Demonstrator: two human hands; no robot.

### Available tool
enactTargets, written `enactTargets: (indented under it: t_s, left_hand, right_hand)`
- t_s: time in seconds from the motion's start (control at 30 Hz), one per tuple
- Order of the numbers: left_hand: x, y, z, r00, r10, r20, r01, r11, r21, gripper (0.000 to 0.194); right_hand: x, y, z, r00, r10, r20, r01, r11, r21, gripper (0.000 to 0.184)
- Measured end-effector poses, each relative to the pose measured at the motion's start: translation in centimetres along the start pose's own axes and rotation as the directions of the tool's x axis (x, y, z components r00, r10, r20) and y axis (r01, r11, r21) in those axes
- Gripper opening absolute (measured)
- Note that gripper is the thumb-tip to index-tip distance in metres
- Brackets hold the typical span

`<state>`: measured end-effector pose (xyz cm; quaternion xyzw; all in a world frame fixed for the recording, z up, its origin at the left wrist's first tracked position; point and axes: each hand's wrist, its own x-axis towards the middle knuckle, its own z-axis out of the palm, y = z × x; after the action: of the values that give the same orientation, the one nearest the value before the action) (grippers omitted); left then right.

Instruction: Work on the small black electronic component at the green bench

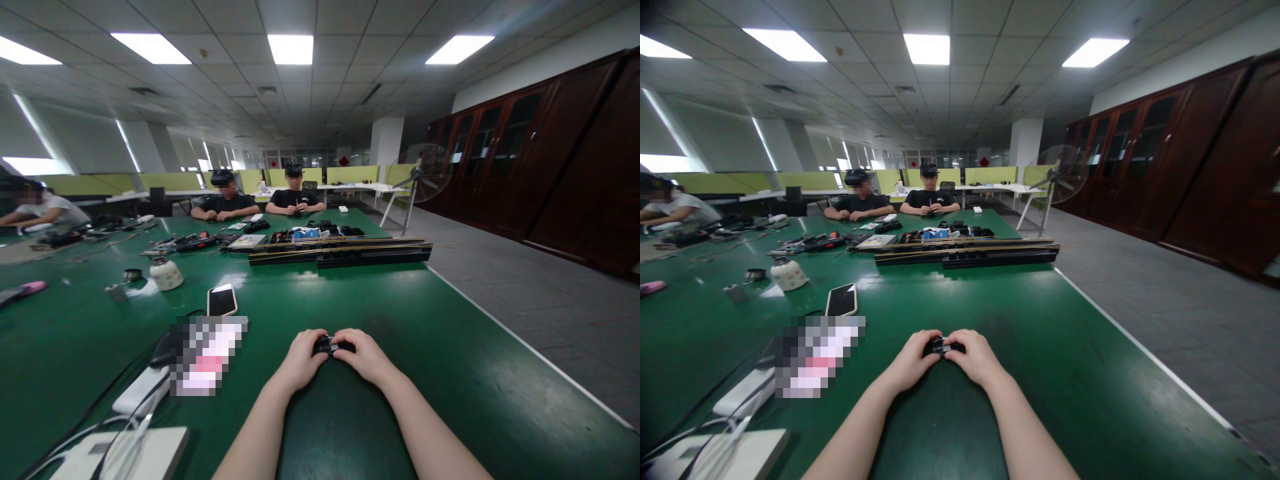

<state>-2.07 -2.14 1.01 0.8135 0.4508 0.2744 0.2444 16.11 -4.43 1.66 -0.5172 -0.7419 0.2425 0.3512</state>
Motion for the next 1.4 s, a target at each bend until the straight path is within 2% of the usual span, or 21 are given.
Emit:
enactTargets:
  t_s: [0.43, 0.87, 1.1, 1.3, 1.4]
  left_hand:
    - [0.0, -0.23, 0.1, 1.0, 0.003, -0.002, -0.003, 1.0, -0.014, 0.037]
    - [0.02, -0.58, 0.31, 1.0, 0.013, -0.008, -0.013, 1.0, -0.015, 0.041]
    - [-0.05, -0.21, 0.15, 1.0, 0.002, -0.013, -0.002, 1.0, -0.013, 0.049]
    - [-0.02, -0.04, 0.17, 1.0, -0.008, -0.019, 0.008, 1.0, -0.005, 0.043]
    - [-0.03, 0.05, 0.2, 1.0, -0.008, -0.023, 0.008, 1.0, 0.002, 0.047]
  right_hand:
    - [-0.01, 0.53, 0.15, 0.999, 0.052, 0.012, -0.053, 0.998, 0.019, 0.02]
    - [-0.04, 0.5, -0.25, 0.994, 0.1, 0.033, -0.103, 0.991, 0.083, 0.034]
    - [-0.18, 0.05, -0.39, 0.993, 0.112, 0.033, -0.115, 0.99, 0.078, 0.032]
    - [-0.24, -0.1, -0.44, 0.993, 0.119, 0.026, -0.121, 0.99, 0.07, 0.032]
    - [-0.21, -0.02, -0.37, 0.993, 0.117, 0.022, -0.118, 0.991, 0.069, 0.031]
